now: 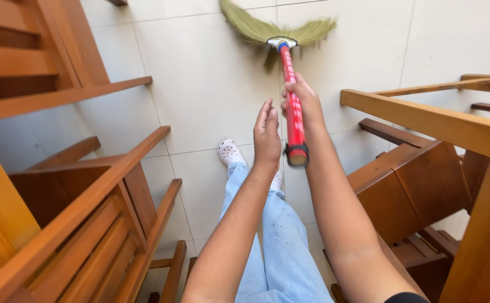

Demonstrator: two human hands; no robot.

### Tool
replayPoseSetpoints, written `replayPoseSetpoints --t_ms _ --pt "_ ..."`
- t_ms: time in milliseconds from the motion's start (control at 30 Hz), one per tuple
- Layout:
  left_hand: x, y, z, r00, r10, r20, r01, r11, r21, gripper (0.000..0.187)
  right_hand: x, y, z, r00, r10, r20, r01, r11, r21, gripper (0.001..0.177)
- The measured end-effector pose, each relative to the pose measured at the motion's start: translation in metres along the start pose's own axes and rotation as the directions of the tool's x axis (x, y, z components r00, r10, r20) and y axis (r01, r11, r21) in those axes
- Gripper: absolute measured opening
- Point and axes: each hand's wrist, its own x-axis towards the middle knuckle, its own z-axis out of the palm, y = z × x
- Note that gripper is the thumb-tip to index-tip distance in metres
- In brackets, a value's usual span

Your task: The recorder sweeps the tiled floor between restaurant tables using a broom and a dustpan.

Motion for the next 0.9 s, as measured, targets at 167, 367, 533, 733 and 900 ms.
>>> replayPoseSetpoints --t_ms 167,367,533,733,900 --pt "-0.011 0.024 0.043 0.973 0.188 0.137 -0.202 0.975 0.096 0.054 -0.086 -0.023 -0.004 0.997 -0.029 -0.065 0.027 0.999 -0.033 0.058" --pt "-0.06 0.019 0.089 0.93 0.195 0.312 -0.342 0.77 0.539 0.053 -0.133 -0.025 -0.039 0.973 0.088 -0.216 0.007 0.914 0.405 0.034" --pt "-0.079 -0.007 0.11 0.932 0.062 0.356 -0.299 0.684 0.665 0.057 -0.148 -0.014 -0.087 0.969 0.011 -0.245 0.134 0.814 0.565 0.019" --pt "-0.026 -0.091 0.086 0.939 -0.161 0.305 -0.036 0.833 0.551 0.051 -0.075 0.036 -0.147 0.941 0.057 -0.333 0.161 0.789 0.592 0.016" --pt "0.016 -0.071 0.092 0.957 -0.226 0.18 0.201 0.968 0.147 0.041 0.021 0.033 -0.146 0.913 0.039 -0.406 0.179 0.856 0.484 0.014"
